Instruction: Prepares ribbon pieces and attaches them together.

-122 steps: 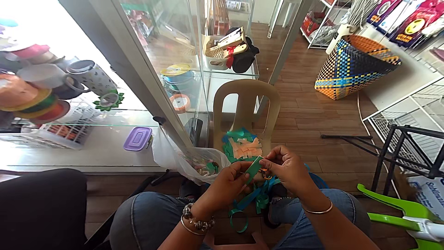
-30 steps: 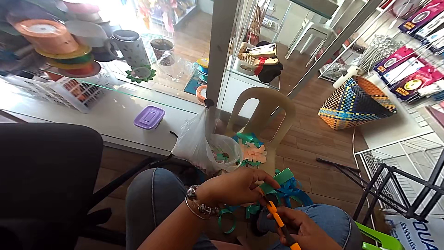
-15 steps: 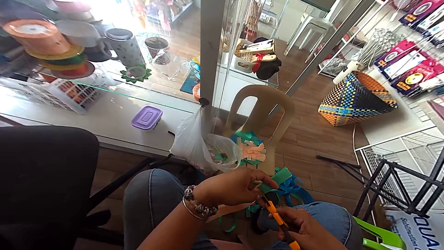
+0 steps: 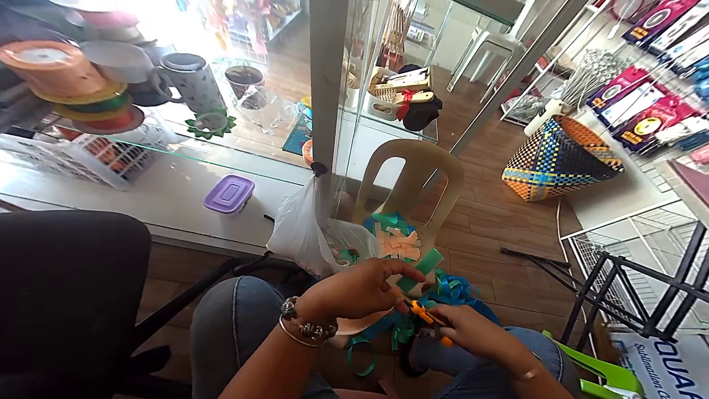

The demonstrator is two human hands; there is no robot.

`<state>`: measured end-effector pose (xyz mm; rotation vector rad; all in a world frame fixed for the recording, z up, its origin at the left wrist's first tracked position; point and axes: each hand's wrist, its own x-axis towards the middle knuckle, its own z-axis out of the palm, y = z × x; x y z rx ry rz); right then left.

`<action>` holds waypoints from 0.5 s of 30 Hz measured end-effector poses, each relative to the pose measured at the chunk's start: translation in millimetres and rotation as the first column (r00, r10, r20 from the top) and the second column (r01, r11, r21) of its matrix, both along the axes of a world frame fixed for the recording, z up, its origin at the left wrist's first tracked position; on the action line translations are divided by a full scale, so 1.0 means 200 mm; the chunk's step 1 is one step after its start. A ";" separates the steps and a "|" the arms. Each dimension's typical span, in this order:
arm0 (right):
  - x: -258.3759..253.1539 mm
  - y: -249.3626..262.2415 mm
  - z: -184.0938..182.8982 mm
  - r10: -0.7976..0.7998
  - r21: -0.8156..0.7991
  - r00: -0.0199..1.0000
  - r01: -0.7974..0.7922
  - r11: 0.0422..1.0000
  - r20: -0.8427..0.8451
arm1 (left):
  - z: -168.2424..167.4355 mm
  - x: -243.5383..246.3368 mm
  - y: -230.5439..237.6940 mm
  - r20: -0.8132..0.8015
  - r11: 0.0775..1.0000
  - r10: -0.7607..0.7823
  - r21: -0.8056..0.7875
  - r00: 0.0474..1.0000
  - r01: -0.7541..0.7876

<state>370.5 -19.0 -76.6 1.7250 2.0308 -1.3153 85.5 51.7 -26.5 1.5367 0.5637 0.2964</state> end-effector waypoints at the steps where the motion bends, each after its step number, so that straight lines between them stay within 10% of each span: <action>1: -0.02 0.08 -0.05 0.027 -0.021 0.987 -0.024 0.999 0.160 | 0.00 0.00 0.01 0.004 1.000 0.017 -0.005 1.000 -0.016; 5: -0.10 0.31 -0.28 0.007 -0.014 0.865 0.000 1.000 0.502 | -0.01 0.02 0.01 -0.010 0.999 0.045 -0.018 0.999 -0.045; 15: -0.11 0.43 -0.47 -0.161 0.058 0.865 0.152 0.987 0.475 | -0.01 0.03 -0.01 -0.118 0.997 0.072 0.039 0.990 -0.068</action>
